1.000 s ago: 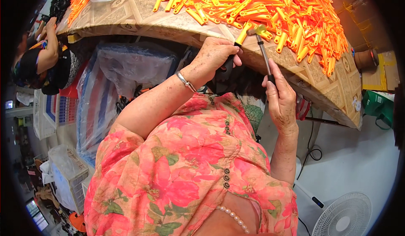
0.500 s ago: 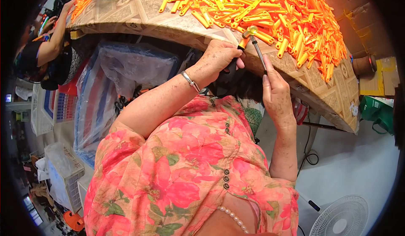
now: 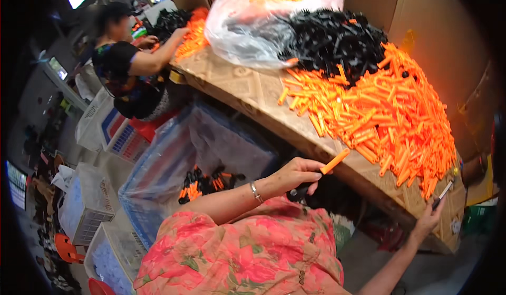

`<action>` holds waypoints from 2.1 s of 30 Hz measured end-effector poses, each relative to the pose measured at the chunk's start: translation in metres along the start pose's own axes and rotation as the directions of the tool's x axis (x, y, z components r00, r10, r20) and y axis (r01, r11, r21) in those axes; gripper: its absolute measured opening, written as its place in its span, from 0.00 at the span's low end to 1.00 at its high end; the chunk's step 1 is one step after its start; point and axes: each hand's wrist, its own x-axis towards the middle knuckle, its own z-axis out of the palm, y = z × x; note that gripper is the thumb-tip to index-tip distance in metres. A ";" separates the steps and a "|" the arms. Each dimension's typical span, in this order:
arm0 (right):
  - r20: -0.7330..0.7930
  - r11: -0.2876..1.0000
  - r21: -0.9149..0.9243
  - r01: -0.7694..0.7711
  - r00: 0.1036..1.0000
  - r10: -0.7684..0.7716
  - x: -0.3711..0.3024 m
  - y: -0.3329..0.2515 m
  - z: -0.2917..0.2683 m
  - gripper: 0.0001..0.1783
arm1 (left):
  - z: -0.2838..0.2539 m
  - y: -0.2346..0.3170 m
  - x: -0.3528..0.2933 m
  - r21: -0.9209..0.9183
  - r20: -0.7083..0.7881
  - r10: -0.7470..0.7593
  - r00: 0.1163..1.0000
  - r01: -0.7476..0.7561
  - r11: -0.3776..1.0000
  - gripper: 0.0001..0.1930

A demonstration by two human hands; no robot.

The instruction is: The person repeatedly picks up orange plastic clips from a pile on a wooden table. They insert each clip into a black handheld tool and strike it with a hammer to secure a component. The finished clips are then placed back onto the pile.

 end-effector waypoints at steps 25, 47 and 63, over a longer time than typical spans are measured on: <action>0.035 0.844 -0.509 0.170 0.984 -0.177 0.035 0.093 -0.009 0.18 | -0.216 -0.109 -0.145 -0.235 -0.957 -0.110 0.268 -0.498 0.835 0.26; -0.009 0.778 -0.618 0.117 0.988 -0.155 0.019 0.025 0.006 0.18 | -0.034 0.058 0.222 0.988 0.124 0.718 0.685 -0.019 -0.153 0.15; -0.011 0.769 -0.624 0.140 0.982 -0.188 0.019 0.017 0.009 0.17 | -0.041 0.047 0.242 0.949 -0.267 0.738 0.620 0.036 0.313 0.09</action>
